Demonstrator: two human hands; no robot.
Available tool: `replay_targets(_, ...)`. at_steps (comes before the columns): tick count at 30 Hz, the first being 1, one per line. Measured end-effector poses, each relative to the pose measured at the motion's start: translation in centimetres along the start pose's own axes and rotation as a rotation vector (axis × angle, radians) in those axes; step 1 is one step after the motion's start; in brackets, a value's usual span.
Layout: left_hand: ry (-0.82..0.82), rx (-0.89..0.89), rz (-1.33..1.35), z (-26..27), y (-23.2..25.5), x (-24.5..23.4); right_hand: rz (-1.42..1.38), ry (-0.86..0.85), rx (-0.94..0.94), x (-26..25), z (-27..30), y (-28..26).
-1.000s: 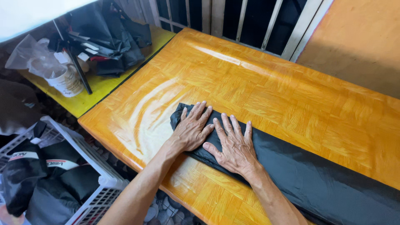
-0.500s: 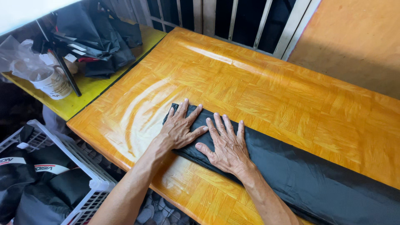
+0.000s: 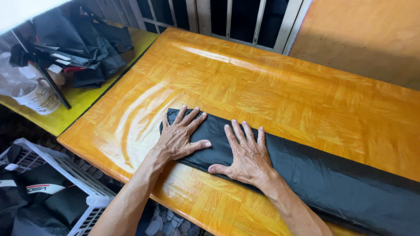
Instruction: The person folds a black garment on a table, smoothing it out by hand and using a duster to remove debris before completing the folds and placing it into a black pouch.
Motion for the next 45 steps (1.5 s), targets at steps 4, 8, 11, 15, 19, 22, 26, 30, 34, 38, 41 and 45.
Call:
replay_targets(4,-0.009,-0.052,-0.128,1.3,2.2,-0.8,0.003,0.013,0.002,0.1,0.8,0.4)
replay_targets(8,-0.065,0.053,-0.096,1.9,6.8,0.6,-0.040,0.036,-0.002,-0.3,0.7,0.3)
replay_targets(11,-0.041,0.051,-0.122,1.7,6.4,0.8,-0.035,0.073,-0.021,-0.3,0.8,0.5)
replay_targets(15,-0.016,0.060,-0.119,1.5,6.1,0.9,-0.041,0.091,-0.013,-0.2,3.3,2.7)
replay_targets(19,0.005,0.063,-0.100,1.3,5.7,0.9,0.039,0.083,0.109,0.3,9.0,7.5)
replay_targets(22,0.023,0.076,-0.103,0.7,5.6,0.8,0.104,0.092,0.173,0.9,11.7,9.8)
replay_targets(26,0.031,0.078,-0.181,0.0,6.2,0.5,0.077,0.149,0.177,0.3,11.7,10.1)
replay_targets(30,0.060,0.116,-0.279,0.5,12.2,1.9,0.085,0.207,0.205,-0.3,10.1,9.8)
replay_targets(34,0.133,0.439,-0.136,2.0,17.7,4.5,0.154,0.319,0.136,0.9,8.8,9.8)
replay_targets(38,0.244,0.489,-0.126,2.4,17.1,4.7,0.188,0.453,0.064,-0.1,10.2,9.1)
replay_targets(41,0.248,0.489,-0.107,2.6,17.3,4.3,0.197,0.370,0.099,-0.8,12.7,10.7)
replay_targets(45,0.272,0.495,-0.129,2.8,17.2,4.4,0.268,0.341,0.177,-0.6,16.9,13.8)
Point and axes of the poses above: each hand's wrist, its own z-axis away from the middle knuckle, its own x-axis out of the palm, y = z × x, the point moved 10 cm from there along -z, towards the middle knuckle, and after that the axes turned 10 degrees about -x, right-handed, at the moved point
